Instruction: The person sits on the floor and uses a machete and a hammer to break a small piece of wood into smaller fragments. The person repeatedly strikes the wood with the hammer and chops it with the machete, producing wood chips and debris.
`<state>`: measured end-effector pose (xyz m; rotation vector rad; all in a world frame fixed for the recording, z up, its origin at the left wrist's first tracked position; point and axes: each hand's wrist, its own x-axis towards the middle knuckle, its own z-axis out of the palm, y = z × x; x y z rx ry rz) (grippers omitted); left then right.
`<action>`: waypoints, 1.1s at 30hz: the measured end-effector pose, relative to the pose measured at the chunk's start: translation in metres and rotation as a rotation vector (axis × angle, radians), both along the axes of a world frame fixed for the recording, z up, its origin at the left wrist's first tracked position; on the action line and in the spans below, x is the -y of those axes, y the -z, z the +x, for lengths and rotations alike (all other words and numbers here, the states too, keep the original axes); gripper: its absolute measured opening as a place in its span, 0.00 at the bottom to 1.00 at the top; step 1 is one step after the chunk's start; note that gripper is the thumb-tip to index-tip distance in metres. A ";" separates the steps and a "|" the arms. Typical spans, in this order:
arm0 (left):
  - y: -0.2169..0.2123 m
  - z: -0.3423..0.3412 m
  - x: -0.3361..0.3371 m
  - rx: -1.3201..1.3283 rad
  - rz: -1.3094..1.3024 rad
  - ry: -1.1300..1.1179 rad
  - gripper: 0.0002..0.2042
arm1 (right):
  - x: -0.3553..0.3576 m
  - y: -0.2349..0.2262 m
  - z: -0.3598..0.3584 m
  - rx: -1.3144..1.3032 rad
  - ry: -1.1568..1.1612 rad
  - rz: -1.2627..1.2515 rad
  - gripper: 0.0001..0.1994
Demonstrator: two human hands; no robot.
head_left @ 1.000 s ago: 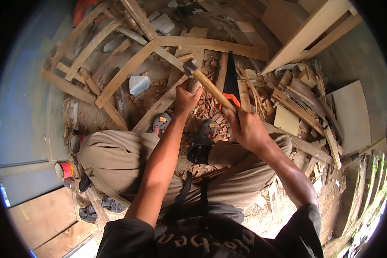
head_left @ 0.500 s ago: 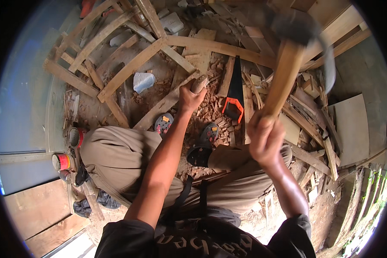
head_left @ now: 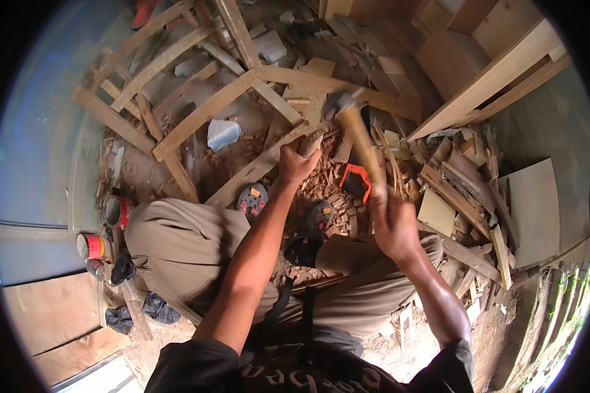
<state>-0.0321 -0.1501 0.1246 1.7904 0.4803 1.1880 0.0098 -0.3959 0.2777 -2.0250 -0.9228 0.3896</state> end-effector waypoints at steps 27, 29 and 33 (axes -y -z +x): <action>0.006 -0.006 0.001 -0.108 -0.115 0.030 0.07 | 0.009 0.031 -0.007 -0.019 0.077 -0.120 0.24; 0.000 0.000 0.001 -0.030 -0.027 0.001 0.08 | 0.003 -0.003 -0.006 -0.233 0.124 0.164 0.24; 0.004 -0.006 0.002 -0.092 -0.048 0.042 0.10 | 0.004 0.011 -0.020 0.002 0.063 0.249 0.20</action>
